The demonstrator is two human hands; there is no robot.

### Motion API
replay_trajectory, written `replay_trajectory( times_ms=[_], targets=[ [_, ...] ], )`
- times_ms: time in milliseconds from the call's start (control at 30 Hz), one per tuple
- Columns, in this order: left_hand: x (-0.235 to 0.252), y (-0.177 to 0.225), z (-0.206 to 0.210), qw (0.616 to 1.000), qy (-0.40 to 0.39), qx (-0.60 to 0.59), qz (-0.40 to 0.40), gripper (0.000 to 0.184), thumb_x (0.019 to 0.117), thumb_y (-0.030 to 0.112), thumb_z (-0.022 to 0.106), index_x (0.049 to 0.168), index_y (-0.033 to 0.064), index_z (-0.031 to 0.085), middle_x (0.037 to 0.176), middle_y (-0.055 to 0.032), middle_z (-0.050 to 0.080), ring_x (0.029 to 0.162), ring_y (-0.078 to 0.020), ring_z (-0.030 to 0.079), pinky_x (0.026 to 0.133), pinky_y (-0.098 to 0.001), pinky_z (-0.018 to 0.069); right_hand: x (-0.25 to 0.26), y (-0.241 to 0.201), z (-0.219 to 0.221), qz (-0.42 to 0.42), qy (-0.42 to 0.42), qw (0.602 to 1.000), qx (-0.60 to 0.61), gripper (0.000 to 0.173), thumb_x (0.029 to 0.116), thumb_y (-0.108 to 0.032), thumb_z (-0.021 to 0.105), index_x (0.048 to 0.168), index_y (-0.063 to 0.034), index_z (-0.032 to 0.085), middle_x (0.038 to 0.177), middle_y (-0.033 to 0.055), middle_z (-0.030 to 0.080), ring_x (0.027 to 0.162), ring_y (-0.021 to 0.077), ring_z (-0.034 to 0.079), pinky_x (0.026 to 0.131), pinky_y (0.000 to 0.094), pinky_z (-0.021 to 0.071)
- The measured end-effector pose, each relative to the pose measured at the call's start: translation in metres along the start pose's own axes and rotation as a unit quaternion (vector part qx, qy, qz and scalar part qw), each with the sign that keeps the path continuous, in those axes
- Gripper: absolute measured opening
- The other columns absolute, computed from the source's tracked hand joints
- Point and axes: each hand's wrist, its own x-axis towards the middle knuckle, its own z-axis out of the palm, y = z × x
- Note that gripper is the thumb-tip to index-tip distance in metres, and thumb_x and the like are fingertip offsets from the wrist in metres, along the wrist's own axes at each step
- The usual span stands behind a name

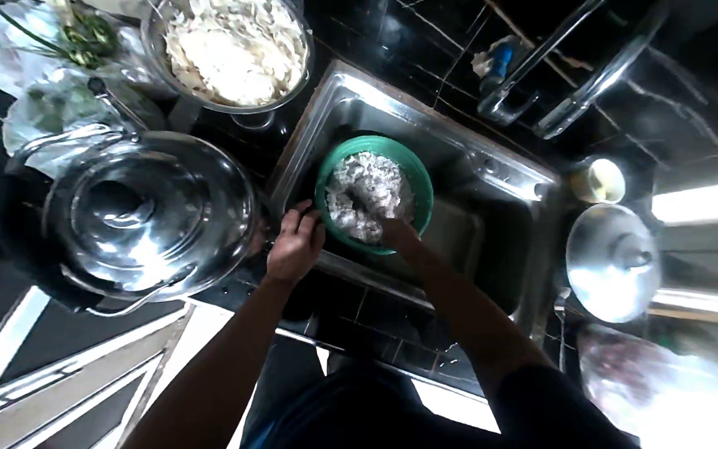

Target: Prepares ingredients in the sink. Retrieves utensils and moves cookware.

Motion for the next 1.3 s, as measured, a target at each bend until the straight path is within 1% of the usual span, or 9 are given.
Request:
replay_trajectory(
  times_ms=[100, 200, 400, 567, 667, 833, 1000, 1133, 1300],
  targets=[
    [-0.001, -0.001, 0.001, 1.0, -0.004, -0.001, -0.003, 0.033, 0.1032, 0.024, 0.056, 0.125, 0.0016, 0.066, 0.148, -0.0195, 0.054, 0.13, -0.0385, 0.058, 0.102, -0.0505, 0.0532, -0.018, -0.007, -0.026, 0.014, 0.017, 0.999, -0.048, 0.04, 0.0987, -0.019, 0.062, 0.138, -0.0093, 0.061, 0.13, 0.0238, 0.064, 0.118, 0.0456, 0.062, 0.089, 0.0685, 0.0504],
    [-0.001, -0.002, 0.003, 1.0, 0.0, -0.001, -0.007, 0.033, 0.1036, 0.026, 0.054, 0.125, 0.0038, 0.067, 0.147, -0.0182, 0.055, 0.129, -0.0368, 0.06, 0.101, -0.05, 0.0544, -0.018, 0.012, -0.047, 0.004, 0.05, 0.999, -0.005, 0.055, 0.0983, -0.015, 0.061, 0.15, -0.03, 0.052, 0.135, 0.0189, 0.063, 0.119, 0.0444, 0.062, 0.09, 0.0686, 0.0506],
    [0.001, 0.003, -0.001, 0.998, -0.045, 0.0, -0.034, 0.034, 0.1047, 0.024, 0.051, 0.126, 0.0035, 0.068, 0.147, -0.0166, 0.055, 0.132, -0.0364, 0.057, 0.104, -0.0504, 0.0515, 0.011, 0.034, -0.023, 0.077, 0.04, 0.996, 0.015, 0.047, 0.104, -0.023, 0.053, 0.151, -0.0284, 0.051, 0.141, 0.0173, 0.061, 0.126, 0.0416, 0.06, 0.097, 0.0659, 0.0485],
    [0.003, 0.001, -0.002, 0.997, -0.063, -0.023, -0.033, 0.035, 0.1062, 0.024, 0.049, 0.126, 0.0011, 0.068, 0.146, -0.0184, 0.056, 0.132, -0.0363, 0.057, 0.108, -0.0486, 0.0492, -0.046, -0.005, -0.073, 0.126, 0.051, 0.986, -0.091, 0.035, 0.1026, -0.021, 0.056, 0.135, -0.0085, 0.062, 0.129, 0.0211, 0.065, 0.118, 0.0421, 0.063, 0.089, 0.0624, 0.0518],
    [0.002, -0.001, 0.0, 0.998, -0.052, -0.032, -0.022, 0.034, 0.1055, 0.023, 0.05, 0.122, -0.0002, 0.069, 0.144, -0.0201, 0.058, 0.13, -0.0374, 0.059, 0.107, -0.0485, 0.05, -0.048, 0.012, -0.09, 0.138, 0.107, 0.98, -0.093, 0.044, 0.1006, -0.015, 0.058, 0.144, -0.0232, 0.059, 0.127, 0.0195, 0.068, 0.112, 0.0428, 0.066, 0.084, 0.064, 0.0523],
    [0.001, -0.005, 0.003, 0.999, -0.022, -0.028, 0.018, 0.033, 0.1038, 0.021, 0.051, 0.118, -0.0006, 0.071, 0.138, -0.0205, 0.062, 0.128, -0.0371, 0.059, 0.107, -0.046, 0.0496, 0.003, 0.028, -0.091, 0.147, 0.184, 0.97, -0.066, 0.049, 0.1015, -0.013, 0.054, 0.146, -0.0336, 0.057, 0.128, 0.0193, 0.068, 0.11, 0.0441, 0.067, 0.083, 0.0652, 0.0524],
    [0.002, -0.002, -0.001, 0.998, -0.059, -0.037, -0.003, 0.033, 0.1043, 0.022, 0.052, 0.121, -0.0005, 0.069, 0.142, -0.0198, 0.059, 0.133, -0.0365, 0.057, 0.11, -0.0491, 0.0476, 0.019, 0.014, -0.052, 0.102, 0.101, 0.988, -0.051, 0.053, 0.1031, -0.014, 0.053, 0.155, -0.0256, 0.046, 0.136, 0.0225, 0.062, 0.118, 0.0464, 0.063, 0.091, 0.0659, 0.051],
    [0.0, -0.003, 0.0, 0.998, -0.046, -0.031, 0.005, 0.032, 0.1043, 0.022, 0.053, 0.121, 0.0006, 0.07, 0.142, -0.0194, 0.059, 0.133, -0.0364, 0.057, 0.109, -0.0486, 0.0482, -0.029, 0.008, -0.079, 0.066, 0.054, 0.988, -0.127, 0.032, 0.0993, -0.017, 0.061, 0.13, -0.0084, 0.066, 0.126, 0.0225, 0.066, 0.112, 0.0453, 0.065, 0.086, 0.0677, 0.0507],
    [-0.001, -0.004, 0.001, 0.998, -0.047, -0.035, 0.011, 0.033, 0.1047, 0.022, 0.052, 0.121, 0.0003, 0.069, 0.142, -0.0198, 0.058, 0.133, -0.0362, 0.056, 0.109, -0.0469, 0.0481, -0.052, -0.013, -0.132, 0.08, 0.134, 0.978, -0.136, 0.037, 0.0998, -0.013, 0.059, 0.136, -0.016, 0.065, 0.127, 0.023, 0.066, 0.113, 0.0474, 0.064, 0.084, 0.0681, 0.0503]
  ],
)
